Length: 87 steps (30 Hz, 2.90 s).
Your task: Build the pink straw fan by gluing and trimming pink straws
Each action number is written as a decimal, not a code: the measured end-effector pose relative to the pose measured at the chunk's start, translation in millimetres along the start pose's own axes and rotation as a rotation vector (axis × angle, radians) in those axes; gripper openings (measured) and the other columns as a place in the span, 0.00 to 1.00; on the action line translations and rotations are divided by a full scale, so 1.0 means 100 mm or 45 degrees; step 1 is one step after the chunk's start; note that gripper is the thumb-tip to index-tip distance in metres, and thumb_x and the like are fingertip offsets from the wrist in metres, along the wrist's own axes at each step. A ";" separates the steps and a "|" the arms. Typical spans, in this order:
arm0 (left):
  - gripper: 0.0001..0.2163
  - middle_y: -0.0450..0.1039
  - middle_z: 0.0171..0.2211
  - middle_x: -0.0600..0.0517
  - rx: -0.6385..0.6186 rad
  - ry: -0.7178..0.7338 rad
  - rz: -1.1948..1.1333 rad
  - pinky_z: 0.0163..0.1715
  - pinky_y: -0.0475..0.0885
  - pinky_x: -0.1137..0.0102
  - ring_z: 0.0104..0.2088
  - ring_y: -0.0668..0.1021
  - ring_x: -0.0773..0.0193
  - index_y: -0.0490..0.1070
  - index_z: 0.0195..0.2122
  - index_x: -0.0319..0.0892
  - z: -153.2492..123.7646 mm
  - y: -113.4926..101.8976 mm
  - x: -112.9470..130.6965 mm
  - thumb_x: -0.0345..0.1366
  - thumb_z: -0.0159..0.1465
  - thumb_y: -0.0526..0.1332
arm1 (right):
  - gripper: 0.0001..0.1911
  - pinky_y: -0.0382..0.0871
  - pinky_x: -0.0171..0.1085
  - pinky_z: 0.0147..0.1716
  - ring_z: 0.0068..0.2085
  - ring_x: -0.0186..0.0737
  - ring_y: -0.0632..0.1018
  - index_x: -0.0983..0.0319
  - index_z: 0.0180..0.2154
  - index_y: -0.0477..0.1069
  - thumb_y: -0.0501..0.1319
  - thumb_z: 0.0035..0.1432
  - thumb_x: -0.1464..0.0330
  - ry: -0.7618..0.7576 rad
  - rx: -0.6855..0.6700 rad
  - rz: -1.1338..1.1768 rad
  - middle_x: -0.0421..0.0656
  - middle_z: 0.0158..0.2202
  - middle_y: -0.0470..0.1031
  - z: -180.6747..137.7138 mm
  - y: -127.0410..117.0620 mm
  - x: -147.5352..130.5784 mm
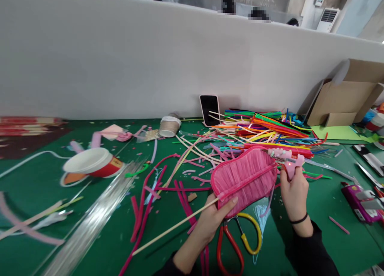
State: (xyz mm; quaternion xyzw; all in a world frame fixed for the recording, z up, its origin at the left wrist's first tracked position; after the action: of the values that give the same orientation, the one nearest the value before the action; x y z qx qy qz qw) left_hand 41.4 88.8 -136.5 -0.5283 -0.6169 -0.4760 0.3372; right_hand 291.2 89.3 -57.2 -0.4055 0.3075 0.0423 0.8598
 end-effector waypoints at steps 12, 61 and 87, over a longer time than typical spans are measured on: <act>0.26 0.80 0.46 0.42 -0.007 -0.008 -0.033 0.47 0.76 0.59 0.47 0.81 0.47 0.77 0.49 0.38 0.02 -0.01 -0.03 0.43 0.50 0.74 | 0.13 0.59 0.37 0.23 0.24 0.44 0.72 0.59 0.34 0.65 0.52 0.62 0.57 -0.037 0.005 -0.011 0.44 0.25 0.70 0.01 -0.01 -0.01; 0.30 0.78 0.49 0.45 0.228 0.262 -0.671 0.58 0.70 0.53 0.55 0.76 0.50 0.71 0.52 0.42 0.26 -0.26 0.55 0.30 0.47 0.75 | 0.27 0.60 0.36 0.21 0.21 0.36 0.68 0.57 0.34 0.56 0.66 0.46 0.48 0.188 -0.495 0.454 0.33 0.21 0.66 0.07 0.00 -0.26; 0.31 0.79 0.49 0.43 0.276 0.270 -0.437 0.53 0.73 0.55 0.51 0.78 0.47 0.74 0.48 0.39 0.26 -0.30 0.57 0.34 0.42 0.78 | 0.19 0.75 0.41 0.36 0.36 0.44 0.79 0.62 0.50 0.71 0.59 0.61 0.60 -0.731 -0.318 0.169 0.49 0.38 0.79 0.01 -0.14 -0.38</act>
State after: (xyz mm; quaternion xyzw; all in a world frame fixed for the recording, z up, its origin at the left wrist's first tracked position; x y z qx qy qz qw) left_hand 2.6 132.3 -99.3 -0.3234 -0.7063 -0.5103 0.3691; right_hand 265.2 87.8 -26.1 -0.4583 0.0704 0.2485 0.8505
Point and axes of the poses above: each hand's wrist, its own z-axis towards the middle knuckle, its own y-axis out of the palm, x = y × z, the point moved 6 cm from there along z, towards the middle knuckle
